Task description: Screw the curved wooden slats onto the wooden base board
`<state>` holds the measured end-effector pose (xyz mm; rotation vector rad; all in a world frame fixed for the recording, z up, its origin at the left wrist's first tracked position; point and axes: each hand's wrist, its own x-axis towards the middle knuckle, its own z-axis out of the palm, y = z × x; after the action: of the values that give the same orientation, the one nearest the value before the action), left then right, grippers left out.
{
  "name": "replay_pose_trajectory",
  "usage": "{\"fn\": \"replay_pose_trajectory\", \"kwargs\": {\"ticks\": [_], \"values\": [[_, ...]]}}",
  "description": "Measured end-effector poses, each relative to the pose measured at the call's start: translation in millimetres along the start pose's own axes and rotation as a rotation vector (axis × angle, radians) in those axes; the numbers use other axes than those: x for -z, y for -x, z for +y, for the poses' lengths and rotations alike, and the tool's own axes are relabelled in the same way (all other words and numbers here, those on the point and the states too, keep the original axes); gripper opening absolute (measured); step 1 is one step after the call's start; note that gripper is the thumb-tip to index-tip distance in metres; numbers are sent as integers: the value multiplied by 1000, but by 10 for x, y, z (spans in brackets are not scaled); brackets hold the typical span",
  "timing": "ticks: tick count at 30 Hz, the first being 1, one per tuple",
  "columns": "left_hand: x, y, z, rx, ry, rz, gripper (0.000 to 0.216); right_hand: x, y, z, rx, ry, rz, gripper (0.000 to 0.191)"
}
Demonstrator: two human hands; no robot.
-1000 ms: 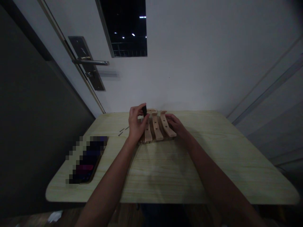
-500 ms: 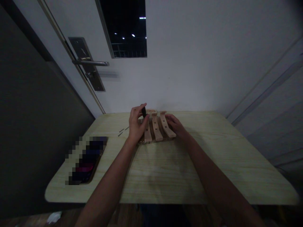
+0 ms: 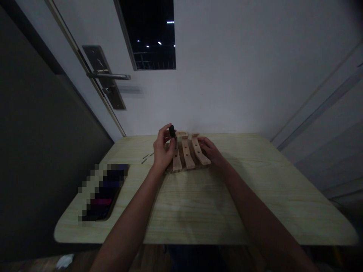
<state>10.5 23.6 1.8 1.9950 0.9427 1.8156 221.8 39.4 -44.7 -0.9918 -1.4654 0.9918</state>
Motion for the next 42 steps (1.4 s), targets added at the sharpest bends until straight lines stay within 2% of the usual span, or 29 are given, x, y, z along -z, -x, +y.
{"fn": "replay_pose_trajectory", "kwargs": {"ticks": [7,11,15,21,29,36,42], "values": [[-11,-24,-19,-20,-103,62,48,-5,-6,15,6,3,1,26],[2,3,-19,4,-50,7,52,10,-4,-8,19,9,5,25],[18,1,15,-33,-65,-37,48,-4,-7,-1,11,4,6,26],[23,-27,3,-65,-238,75,45,-17,-10,34,0,-13,23,28],[7,5,-18,-32,-55,5,46,18,-24,32,4,23,-1,26],[3,-25,-11,-48,-159,82,46,0,6,-17,-10,1,-9,27],[7,6,-7,0,-102,44,54,13,1,-31,10,47,13,26]]}}
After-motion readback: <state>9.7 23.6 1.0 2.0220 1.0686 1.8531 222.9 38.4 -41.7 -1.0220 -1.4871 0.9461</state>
